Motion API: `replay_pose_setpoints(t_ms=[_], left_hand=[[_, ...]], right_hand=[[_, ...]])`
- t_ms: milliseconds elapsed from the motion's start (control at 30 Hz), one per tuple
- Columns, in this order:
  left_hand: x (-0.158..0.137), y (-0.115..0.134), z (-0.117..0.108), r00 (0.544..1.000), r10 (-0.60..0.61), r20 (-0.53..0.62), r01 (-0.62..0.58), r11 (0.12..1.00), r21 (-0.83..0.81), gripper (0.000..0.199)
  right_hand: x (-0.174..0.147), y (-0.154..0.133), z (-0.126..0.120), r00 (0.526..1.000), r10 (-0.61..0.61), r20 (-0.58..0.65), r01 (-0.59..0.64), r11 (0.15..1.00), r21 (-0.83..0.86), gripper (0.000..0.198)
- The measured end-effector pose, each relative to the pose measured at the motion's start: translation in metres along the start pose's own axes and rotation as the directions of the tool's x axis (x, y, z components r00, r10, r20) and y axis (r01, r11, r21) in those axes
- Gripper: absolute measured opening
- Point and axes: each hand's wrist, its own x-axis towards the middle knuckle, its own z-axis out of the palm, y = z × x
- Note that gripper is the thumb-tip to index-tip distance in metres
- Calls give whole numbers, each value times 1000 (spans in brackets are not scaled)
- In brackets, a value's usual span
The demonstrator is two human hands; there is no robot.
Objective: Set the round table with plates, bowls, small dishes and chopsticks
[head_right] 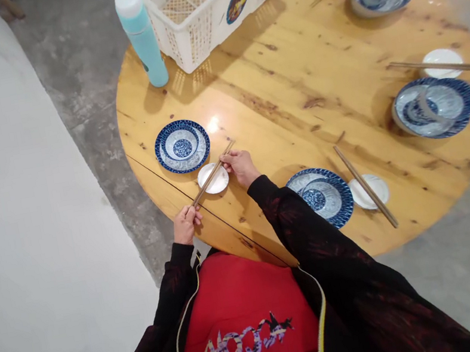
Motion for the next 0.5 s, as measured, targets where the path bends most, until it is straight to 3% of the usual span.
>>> replay_pose_setpoints(t_ms=[167,500], left_hand=[[-4,-2,4,1000,-10,-8,11,1000,20,30],[-5,-2,9,999,-28,-18,29,999,31,34]], right_hand=[[3,-1,-3,999,-19,42,20,1000,-22,26],[-3,-2,-6,1000,-15,9,16,999,-31,21]])
